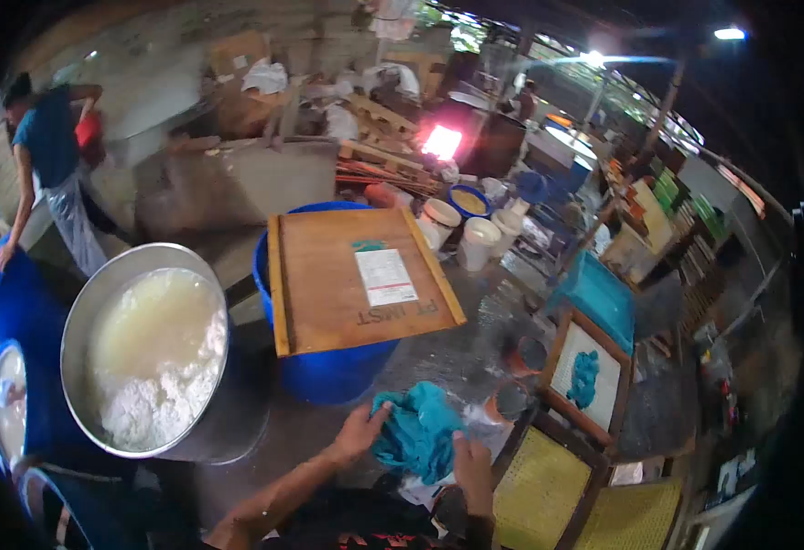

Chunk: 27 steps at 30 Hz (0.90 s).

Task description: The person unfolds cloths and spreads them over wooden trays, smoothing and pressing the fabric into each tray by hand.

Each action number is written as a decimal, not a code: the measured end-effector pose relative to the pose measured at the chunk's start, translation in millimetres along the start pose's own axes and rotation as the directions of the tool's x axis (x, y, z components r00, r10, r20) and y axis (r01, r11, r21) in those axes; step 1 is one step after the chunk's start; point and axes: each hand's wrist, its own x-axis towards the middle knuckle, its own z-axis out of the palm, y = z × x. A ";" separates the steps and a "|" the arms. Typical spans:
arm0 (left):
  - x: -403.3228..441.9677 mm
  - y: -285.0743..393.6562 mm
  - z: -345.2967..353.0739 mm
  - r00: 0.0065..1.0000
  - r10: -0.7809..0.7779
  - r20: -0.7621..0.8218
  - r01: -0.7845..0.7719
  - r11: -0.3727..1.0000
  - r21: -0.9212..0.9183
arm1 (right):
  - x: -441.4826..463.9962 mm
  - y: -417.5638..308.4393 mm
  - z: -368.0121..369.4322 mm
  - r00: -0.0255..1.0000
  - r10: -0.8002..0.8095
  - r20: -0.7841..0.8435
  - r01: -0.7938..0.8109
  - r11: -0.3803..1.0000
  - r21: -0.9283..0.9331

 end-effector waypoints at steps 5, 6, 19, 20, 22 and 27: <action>-38.2 38.9 -64.2 0.989 -0.051 -0.137 0.002 0.940 -0.340 | 23.1 30.1 45.5 0.957 -0.276 -0.088 0.289 0.931 0.222; -37.4 33.4 -77.2 0.988 -0.077 -0.136 0.042 0.968 -0.247 | 41.1 41.3 54.8 0.903 -0.423 -0.080 0.429 0.895 0.117; -65.2 108.9 -165.6 0.925 -0.039 -0.378 -0.199 0.798 -0.570 | 65.3 -14.1 32.6 0.988 -0.069 0.136 0.129 0.855 -0.502; -63.6 112.0 -161.6 0.932 -0.056 -0.358 -0.171 0.803 -0.572 | 58.2 -26.5 38.1 0.901 -0.417 0.118 0.423 0.790 -0.444; -56.5 118.6 -150.9 0.969 -0.111 -0.219 -0.102 0.630 -0.770 | 26.2 -73.3 53.6 0.740 -0.664 0.106 0.672 0.737 -0.079; -31.3 109.7 -122.3 0.988 -0.125 -0.086 0.020 0.671 -0.741 | 16.2 -110.3 125.9 0.615 -0.777 0.138 0.786 0.617 -0.028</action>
